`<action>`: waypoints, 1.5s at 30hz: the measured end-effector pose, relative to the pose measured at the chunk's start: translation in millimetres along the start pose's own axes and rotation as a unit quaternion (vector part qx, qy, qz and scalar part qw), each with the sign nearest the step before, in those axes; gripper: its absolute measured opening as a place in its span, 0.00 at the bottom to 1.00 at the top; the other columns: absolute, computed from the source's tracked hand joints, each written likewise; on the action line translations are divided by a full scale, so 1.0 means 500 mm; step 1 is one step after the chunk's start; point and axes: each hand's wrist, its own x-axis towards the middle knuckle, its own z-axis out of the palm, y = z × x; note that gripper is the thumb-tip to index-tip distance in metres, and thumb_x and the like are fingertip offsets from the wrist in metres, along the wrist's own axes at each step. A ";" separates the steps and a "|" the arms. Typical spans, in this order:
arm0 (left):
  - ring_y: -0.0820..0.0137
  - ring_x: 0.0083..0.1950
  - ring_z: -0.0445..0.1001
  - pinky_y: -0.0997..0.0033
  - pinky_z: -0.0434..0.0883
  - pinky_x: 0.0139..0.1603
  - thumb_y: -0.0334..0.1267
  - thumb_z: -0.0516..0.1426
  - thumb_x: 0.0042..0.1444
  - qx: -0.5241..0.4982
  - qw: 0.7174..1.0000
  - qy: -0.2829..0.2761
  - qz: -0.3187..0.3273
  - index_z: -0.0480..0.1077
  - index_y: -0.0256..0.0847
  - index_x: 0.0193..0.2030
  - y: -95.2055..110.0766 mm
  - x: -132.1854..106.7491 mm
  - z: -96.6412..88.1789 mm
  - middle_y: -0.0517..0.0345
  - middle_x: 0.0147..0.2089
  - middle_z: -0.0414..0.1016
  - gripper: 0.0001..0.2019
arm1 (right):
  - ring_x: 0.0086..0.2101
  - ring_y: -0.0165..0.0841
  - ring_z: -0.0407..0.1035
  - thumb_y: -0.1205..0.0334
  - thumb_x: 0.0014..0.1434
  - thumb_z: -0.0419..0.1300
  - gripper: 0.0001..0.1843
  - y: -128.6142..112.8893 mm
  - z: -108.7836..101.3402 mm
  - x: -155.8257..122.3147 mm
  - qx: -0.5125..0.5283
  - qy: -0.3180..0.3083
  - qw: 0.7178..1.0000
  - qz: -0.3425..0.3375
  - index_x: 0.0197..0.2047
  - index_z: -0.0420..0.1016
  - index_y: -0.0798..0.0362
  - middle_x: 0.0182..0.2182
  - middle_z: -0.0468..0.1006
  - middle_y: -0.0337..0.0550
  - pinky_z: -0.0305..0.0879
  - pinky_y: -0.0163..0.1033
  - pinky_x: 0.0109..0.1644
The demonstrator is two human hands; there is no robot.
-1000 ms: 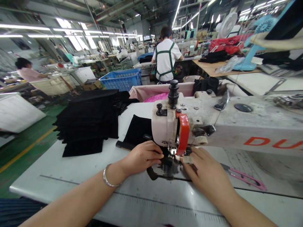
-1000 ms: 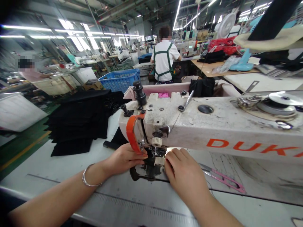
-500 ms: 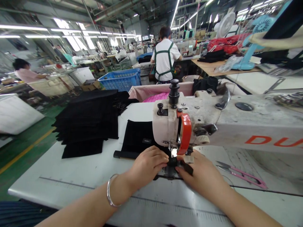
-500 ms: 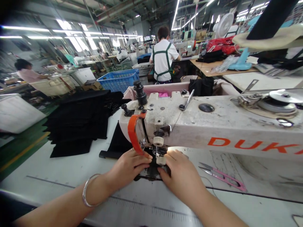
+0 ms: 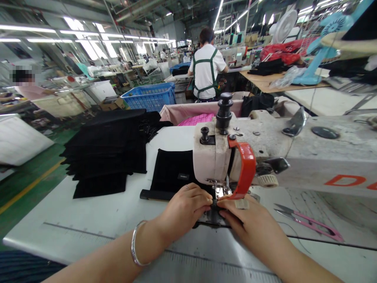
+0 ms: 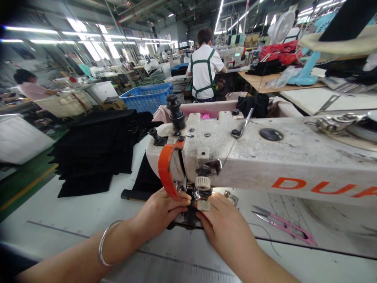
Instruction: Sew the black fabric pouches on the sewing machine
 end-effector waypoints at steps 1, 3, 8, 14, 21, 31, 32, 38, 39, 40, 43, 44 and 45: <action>0.68 0.46 0.76 0.66 0.73 0.51 0.32 0.56 0.64 -0.002 1.000 0.004 -0.004 0.76 0.39 0.42 -0.001 0.002 0.001 0.56 0.45 0.81 0.06 | 0.42 0.42 0.69 0.67 0.65 0.55 0.10 0.002 0.001 0.000 -0.004 0.005 1.000 -0.004 0.47 0.74 0.51 0.43 0.76 0.48 0.70 0.49 0.44; 0.68 0.46 0.76 0.67 0.73 0.51 0.31 0.58 0.62 -0.005 1.000 0.001 -0.019 0.76 0.39 0.42 -0.005 0.007 0.002 0.57 0.44 0.81 0.05 | 0.42 0.42 0.70 0.68 0.65 0.55 0.10 0.007 0.003 0.001 -0.016 0.017 1.000 -0.014 0.47 0.75 0.52 0.43 0.77 0.49 0.71 0.48 0.43; 0.68 0.44 0.77 0.67 0.73 0.51 0.30 0.60 0.59 -0.006 0.999 -0.006 -0.047 0.76 0.41 0.39 -0.019 0.024 0.005 0.60 0.40 0.81 0.04 | 0.42 0.42 0.73 0.70 0.63 0.54 0.12 0.017 0.006 0.007 -0.049 0.028 0.998 -0.023 0.44 0.77 0.51 0.43 0.79 0.49 0.72 0.48 0.43; 0.66 0.43 0.77 0.66 0.74 0.48 0.30 0.60 0.59 -0.003 0.998 0.001 -0.061 0.77 0.41 0.36 -0.028 0.032 0.012 0.59 0.38 0.80 0.04 | 0.40 0.42 0.73 0.72 0.62 0.54 0.13 0.016 0.006 0.017 -0.070 0.043 0.997 -0.009 0.43 0.78 0.51 0.41 0.80 0.48 0.72 0.47 0.42; 0.65 0.43 0.76 0.63 0.73 0.51 0.28 0.60 0.58 0.008 0.998 0.027 -0.061 0.76 0.41 0.35 -0.031 0.032 0.019 0.59 0.38 0.80 0.05 | 0.40 0.42 0.71 0.72 0.62 0.53 0.13 0.012 0.007 0.023 -0.060 0.043 0.997 0.011 0.42 0.77 0.51 0.40 0.79 0.49 0.71 0.47 0.43; 0.65 0.45 0.76 0.63 0.73 0.51 0.27 0.63 0.55 0.020 0.996 0.031 -0.077 0.78 0.41 0.36 -0.035 0.031 0.024 0.58 0.40 0.80 0.06 | 0.43 0.42 0.70 0.72 0.64 0.53 0.15 0.012 0.007 0.025 -0.034 0.032 0.999 0.022 0.49 0.75 0.51 0.41 0.77 0.48 0.69 0.47 0.46; 0.65 0.45 0.76 0.63 0.73 0.52 0.27 0.63 0.55 0.022 0.996 0.032 -0.081 0.78 0.41 0.36 -0.036 0.031 0.025 0.59 0.40 0.80 0.05 | 0.43 0.42 0.69 0.72 0.64 0.53 0.14 0.012 0.008 0.025 -0.030 0.031 0.999 0.027 0.48 0.75 0.51 0.42 0.77 0.48 0.69 0.47 0.46; 0.65 0.44 0.76 0.65 0.74 0.49 0.26 0.64 0.53 0.040 0.994 0.039 -0.092 0.78 0.43 0.34 -0.034 0.029 0.026 0.60 0.38 0.80 0.07 | 0.41 0.40 0.69 0.70 0.65 0.52 0.11 0.005 0.014 0.027 -0.013 0.036 0.998 0.042 0.43 0.76 0.51 0.40 0.77 0.48 0.67 0.44 0.45; 0.64 0.43 0.77 0.65 0.74 0.46 0.25 0.64 0.52 0.042 0.994 0.046 -0.089 0.77 0.43 0.33 -0.033 0.028 0.025 0.60 0.37 0.80 0.08 | 0.41 0.39 0.69 0.70 0.65 0.53 0.11 0.003 0.015 0.028 -0.012 0.039 0.998 0.039 0.42 0.76 0.50 0.40 0.77 0.47 0.67 0.42 0.45; 0.64 0.42 0.77 0.66 0.75 0.45 0.24 0.64 0.51 0.043 0.994 0.050 -0.085 0.77 0.43 0.33 -0.033 0.026 0.024 0.60 0.36 0.80 0.08 | 0.41 0.38 0.69 0.71 0.64 0.53 0.11 0.000 0.015 0.028 -0.012 0.042 0.998 0.035 0.43 0.75 0.50 0.40 0.77 0.45 0.66 0.41 0.46; 0.65 0.41 0.77 0.68 0.75 0.43 0.24 0.64 0.51 0.040 0.996 0.035 -0.076 0.77 0.46 0.35 -0.041 0.015 0.026 0.62 0.37 0.80 0.10 | 0.41 0.35 0.69 0.72 0.62 0.56 0.11 -0.004 0.017 0.030 -0.016 0.050 0.998 0.021 0.42 0.75 0.48 0.38 0.78 0.41 0.65 0.37 0.45; 0.65 0.42 0.77 0.68 0.75 0.44 0.25 0.64 0.52 0.040 0.996 0.026 -0.077 0.77 0.47 0.36 -0.046 0.011 0.028 0.63 0.38 0.80 0.10 | 0.40 0.35 0.69 0.72 0.61 0.57 0.10 -0.003 0.018 0.031 -0.019 0.054 0.998 0.019 0.41 0.75 0.48 0.37 0.78 0.40 0.65 0.37 0.44; 0.66 0.43 0.77 0.68 0.75 0.46 0.26 0.63 0.53 0.041 0.996 0.016 -0.082 0.78 0.48 0.37 -0.052 0.006 0.031 0.63 0.39 0.80 0.10 | 0.39 0.35 0.69 0.72 0.60 0.57 0.10 -0.003 0.020 0.032 -0.022 0.057 0.998 0.018 0.40 0.75 0.49 0.36 0.77 0.40 0.65 0.36 0.43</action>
